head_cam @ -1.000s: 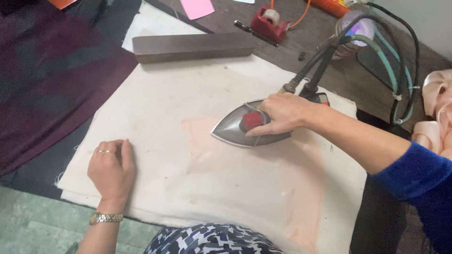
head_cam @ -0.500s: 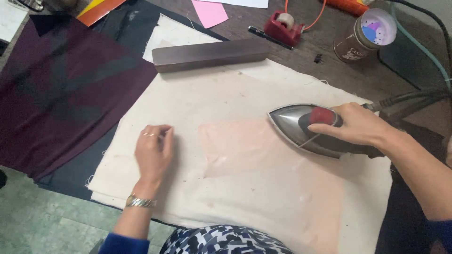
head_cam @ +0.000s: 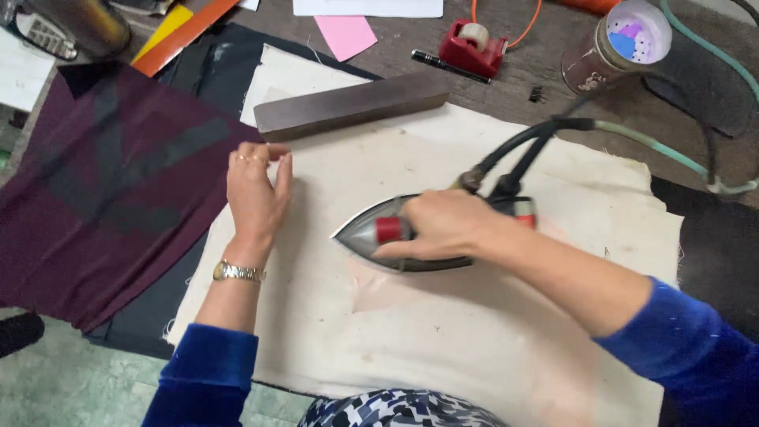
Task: The person marks a piece of light pink fabric with a blue chalk-like tool and then irons it using a steam iron. They also use a wooden block to press the fabric while ironing and fold the fabric afterward.
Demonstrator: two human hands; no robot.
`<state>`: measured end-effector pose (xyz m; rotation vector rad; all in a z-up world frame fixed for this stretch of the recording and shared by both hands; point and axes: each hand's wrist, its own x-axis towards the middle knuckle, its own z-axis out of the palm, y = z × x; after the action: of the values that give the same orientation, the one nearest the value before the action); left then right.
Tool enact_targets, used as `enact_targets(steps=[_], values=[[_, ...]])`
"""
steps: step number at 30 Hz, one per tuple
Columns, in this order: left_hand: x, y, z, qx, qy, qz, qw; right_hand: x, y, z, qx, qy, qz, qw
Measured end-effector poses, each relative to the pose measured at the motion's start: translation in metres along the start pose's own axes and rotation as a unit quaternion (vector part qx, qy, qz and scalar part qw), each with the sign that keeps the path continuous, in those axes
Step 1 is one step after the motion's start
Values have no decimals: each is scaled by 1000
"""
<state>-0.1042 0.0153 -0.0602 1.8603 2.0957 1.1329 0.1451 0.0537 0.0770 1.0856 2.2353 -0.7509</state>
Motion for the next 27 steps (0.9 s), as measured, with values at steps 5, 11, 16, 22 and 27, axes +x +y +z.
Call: enact_targets(steps=[5,11,16,22,27], values=[[54,9,20,140,-39,95,985,19,-24,12,34,44,-78,995],[92,11,60,163,-188,115,962,1,-3,13,76,70,-97,990],[103,28,75,187,-256,99,943,-18,49,8,75,60,-23,995],[110,20,86,180,-264,105,942,-46,121,8,68,30,79,994],[86,40,67,140,-261,110,949,-77,155,22,75,18,163,984]])
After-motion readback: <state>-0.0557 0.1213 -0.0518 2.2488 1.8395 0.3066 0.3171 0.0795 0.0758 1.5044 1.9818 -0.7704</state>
